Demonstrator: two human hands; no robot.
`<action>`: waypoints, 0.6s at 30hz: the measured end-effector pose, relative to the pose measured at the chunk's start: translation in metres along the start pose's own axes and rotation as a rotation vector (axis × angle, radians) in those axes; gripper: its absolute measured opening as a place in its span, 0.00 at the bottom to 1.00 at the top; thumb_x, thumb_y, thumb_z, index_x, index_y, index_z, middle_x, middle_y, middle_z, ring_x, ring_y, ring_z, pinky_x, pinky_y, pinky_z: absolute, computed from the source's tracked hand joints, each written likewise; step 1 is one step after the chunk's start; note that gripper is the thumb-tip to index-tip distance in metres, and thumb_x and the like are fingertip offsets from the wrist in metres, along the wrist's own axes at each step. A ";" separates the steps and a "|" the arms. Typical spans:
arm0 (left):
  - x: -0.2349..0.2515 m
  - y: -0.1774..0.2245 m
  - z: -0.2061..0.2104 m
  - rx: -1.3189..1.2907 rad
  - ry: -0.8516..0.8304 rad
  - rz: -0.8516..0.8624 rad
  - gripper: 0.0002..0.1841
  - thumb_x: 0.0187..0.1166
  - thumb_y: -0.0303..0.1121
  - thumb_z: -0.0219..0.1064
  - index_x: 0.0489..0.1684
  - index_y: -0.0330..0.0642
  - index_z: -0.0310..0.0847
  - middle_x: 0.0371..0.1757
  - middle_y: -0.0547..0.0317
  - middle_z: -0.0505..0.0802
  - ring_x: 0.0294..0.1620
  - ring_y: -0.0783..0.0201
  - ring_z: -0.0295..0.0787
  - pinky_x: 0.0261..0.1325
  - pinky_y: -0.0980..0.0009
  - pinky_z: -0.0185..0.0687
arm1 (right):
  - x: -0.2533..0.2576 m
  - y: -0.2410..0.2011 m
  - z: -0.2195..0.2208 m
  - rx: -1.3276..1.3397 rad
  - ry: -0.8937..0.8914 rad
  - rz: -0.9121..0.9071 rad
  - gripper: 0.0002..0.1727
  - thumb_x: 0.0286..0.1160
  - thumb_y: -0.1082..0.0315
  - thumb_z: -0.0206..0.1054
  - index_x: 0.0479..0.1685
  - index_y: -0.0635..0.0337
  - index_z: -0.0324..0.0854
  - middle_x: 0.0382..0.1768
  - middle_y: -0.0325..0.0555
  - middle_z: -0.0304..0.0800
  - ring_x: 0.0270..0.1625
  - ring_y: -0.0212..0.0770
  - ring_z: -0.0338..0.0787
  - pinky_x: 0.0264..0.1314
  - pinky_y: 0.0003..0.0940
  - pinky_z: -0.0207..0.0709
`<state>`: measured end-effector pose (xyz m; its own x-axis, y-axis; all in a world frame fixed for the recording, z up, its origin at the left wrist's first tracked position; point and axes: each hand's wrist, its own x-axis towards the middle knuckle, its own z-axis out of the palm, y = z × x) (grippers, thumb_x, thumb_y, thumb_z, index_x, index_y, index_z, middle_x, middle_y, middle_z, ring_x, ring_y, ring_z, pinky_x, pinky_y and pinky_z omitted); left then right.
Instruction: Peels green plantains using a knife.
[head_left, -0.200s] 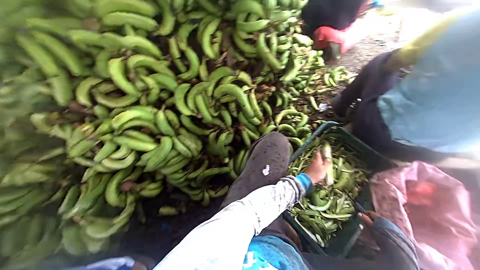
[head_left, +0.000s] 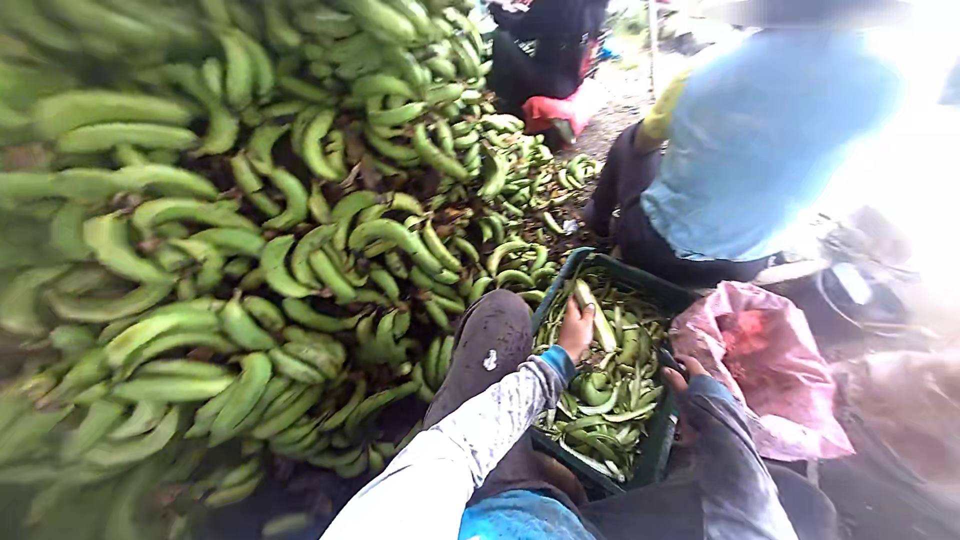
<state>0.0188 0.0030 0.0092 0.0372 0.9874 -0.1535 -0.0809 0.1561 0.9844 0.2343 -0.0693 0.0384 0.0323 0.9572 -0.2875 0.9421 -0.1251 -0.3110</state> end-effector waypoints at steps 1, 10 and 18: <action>0.006 0.006 0.002 0.018 -0.031 -0.007 0.28 0.94 0.32 0.51 0.89 0.28 0.49 0.79 0.27 0.75 0.77 0.44 0.77 0.81 0.53 0.71 | 0.011 -0.011 -0.008 0.153 -0.086 0.126 0.30 0.93 0.61 0.54 0.88 0.70 0.58 0.82 0.69 0.69 0.87 0.56 0.70 0.89 0.42 0.60; 0.058 0.011 -0.006 0.157 -0.175 -0.050 0.29 0.95 0.38 0.49 0.91 0.34 0.48 0.79 0.30 0.76 0.73 0.45 0.81 0.75 0.52 0.77 | 0.104 -0.038 0.022 0.671 0.179 0.186 0.30 0.93 0.54 0.53 0.81 0.71 0.68 0.75 0.70 0.78 0.81 0.60 0.76 0.87 0.53 0.61; 0.080 -0.048 -0.008 -0.156 0.154 -0.149 0.30 0.96 0.50 0.41 0.91 0.44 0.55 0.77 0.39 0.78 0.71 0.48 0.79 0.72 0.49 0.75 | 0.148 -0.015 0.118 0.536 0.392 -0.155 0.27 0.84 0.52 0.63 0.68 0.66 0.83 0.60 0.71 0.89 0.66 0.71 0.87 0.72 0.70 0.73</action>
<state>0.0173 0.0750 -0.0514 -0.0913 0.9435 -0.3185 -0.2393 0.2896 0.9267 0.1852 0.0431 -0.1067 0.1241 0.9857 0.1145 0.6536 0.0056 -0.7569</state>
